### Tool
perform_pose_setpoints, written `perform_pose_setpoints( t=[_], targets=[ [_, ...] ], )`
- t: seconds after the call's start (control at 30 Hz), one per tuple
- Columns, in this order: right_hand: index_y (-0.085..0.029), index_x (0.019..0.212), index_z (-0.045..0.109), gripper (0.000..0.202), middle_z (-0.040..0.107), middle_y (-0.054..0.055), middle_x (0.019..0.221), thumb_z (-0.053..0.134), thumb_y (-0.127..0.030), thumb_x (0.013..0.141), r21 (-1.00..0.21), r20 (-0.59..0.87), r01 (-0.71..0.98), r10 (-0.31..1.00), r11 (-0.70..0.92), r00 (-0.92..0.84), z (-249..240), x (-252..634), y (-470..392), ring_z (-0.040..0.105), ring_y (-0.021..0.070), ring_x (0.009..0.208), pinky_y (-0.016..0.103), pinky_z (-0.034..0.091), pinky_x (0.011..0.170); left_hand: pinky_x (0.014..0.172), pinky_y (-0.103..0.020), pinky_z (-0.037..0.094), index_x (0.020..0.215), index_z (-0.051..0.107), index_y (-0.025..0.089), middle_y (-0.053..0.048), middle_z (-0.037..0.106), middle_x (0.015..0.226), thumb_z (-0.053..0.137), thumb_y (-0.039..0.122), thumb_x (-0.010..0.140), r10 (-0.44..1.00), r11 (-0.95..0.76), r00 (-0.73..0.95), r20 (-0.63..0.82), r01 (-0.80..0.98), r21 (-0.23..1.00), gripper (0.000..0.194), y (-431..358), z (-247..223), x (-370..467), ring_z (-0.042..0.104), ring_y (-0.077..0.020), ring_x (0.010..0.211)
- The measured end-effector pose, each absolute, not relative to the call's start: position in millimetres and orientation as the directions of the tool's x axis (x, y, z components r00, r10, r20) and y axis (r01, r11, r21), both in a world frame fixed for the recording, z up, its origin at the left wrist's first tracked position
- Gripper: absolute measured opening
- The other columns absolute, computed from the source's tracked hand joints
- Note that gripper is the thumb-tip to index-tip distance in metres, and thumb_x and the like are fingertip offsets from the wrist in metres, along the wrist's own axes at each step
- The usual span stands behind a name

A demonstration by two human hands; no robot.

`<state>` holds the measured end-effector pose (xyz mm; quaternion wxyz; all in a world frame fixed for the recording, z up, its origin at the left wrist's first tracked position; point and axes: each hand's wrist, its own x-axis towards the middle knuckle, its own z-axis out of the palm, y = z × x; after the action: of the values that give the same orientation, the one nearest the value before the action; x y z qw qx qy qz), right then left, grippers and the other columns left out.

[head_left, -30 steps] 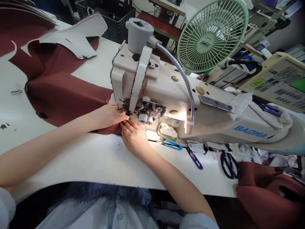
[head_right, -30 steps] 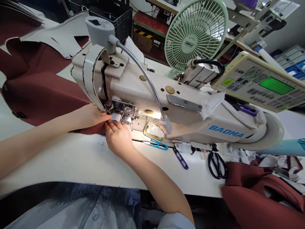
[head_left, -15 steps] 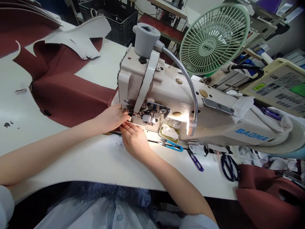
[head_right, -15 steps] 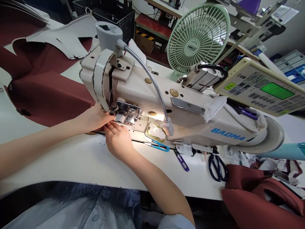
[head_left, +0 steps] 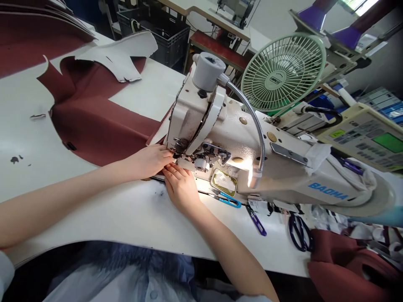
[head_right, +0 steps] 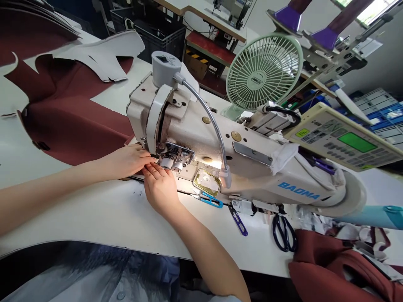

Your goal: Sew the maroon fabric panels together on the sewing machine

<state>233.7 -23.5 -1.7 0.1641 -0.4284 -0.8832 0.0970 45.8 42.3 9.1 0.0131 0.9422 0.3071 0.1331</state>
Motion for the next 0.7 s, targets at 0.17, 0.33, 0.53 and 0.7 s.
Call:
perform_pose_setpoints(
  t=[0.17, 0.33, 0.53, 0.7],
  targets=[
    [-0.018, 0.135, 0.063, 0.037, 0.064, 0.01, 0.14, 0.047, -0.023, 0.103, -0.31, 0.192, 0.736, 0.798, 0.602, -0.572, -3.3, 234.5, -24.4, 0.055, 0.0227, 0.135, 0.038, 0.045, 0.104, 0.075, -0.033, 0.044, 0.097, 0.068, 0.015, -0.007, 0.069, 0.094, 0.053, 0.006, 0.092, 0.569, -0.822, 0.786, 0.242, 0.553, 0.137, 0.018, 43.2, 7.9, 43.2, 0.059, -0.0219, 0.087],
    [-0.015, 0.137, 0.061, 0.038, 0.062, 0.011, 0.143, 0.047, -0.024, 0.103, -0.297, 0.187, 0.752, 0.809, 0.588, -0.558, -5.0, 234.7, -24.6, 0.053, 0.023, 0.136, 0.04, 0.044, 0.103, 0.075, -0.033, 0.044, 0.088, 0.066, 0.014, -0.007, 0.068, 0.091, 0.06, 0.004, 0.086, 0.539, -0.841, 0.805, 0.249, 0.532, 0.102, 0.011, 46.3, 7.5, 44.3, 0.058, -0.0223, 0.084],
    [-0.016, 0.138, 0.06, 0.038, 0.061, 0.01, 0.144, 0.049, -0.024, 0.102, -0.274, 0.163, 0.784, 0.83, 0.558, -0.534, -5.0, 233.8, -24.0, 0.053, 0.0242, 0.134, 0.041, 0.043, 0.103, 0.068, -0.032, 0.043, 0.082, 0.064, 0.014, -0.007, 0.067, 0.086, 0.065, 0.003, 0.084, 0.549, -0.831, 0.776, 0.311, 0.546, 0.106, 0.012, 48.4, 6.6, 44.6, 0.059, -0.0232, 0.085],
    [-0.017, 0.139, 0.059, 0.039, 0.06, 0.009, 0.145, 0.05, -0.024, 0.102, -0.294, 0.175, 0.786, 0.839, 0.543, -0.515, -5.1, 233.2, -23.4, 0.053, 0.0255, 0.133, 0.042, 0.042, 0.105, 0.072, -0.032, 0.044, 0.084, 0.065, 0.014, -0.007, 0.068, 0.088, 0.063, 0.002, 0.085, 0.569, -0.821, 0.766, 0.3, 0.553, 0.145, 0.013, 52.8, 0.1, 45.6, 0.059, -0.0227, 0.088]
  ],
)
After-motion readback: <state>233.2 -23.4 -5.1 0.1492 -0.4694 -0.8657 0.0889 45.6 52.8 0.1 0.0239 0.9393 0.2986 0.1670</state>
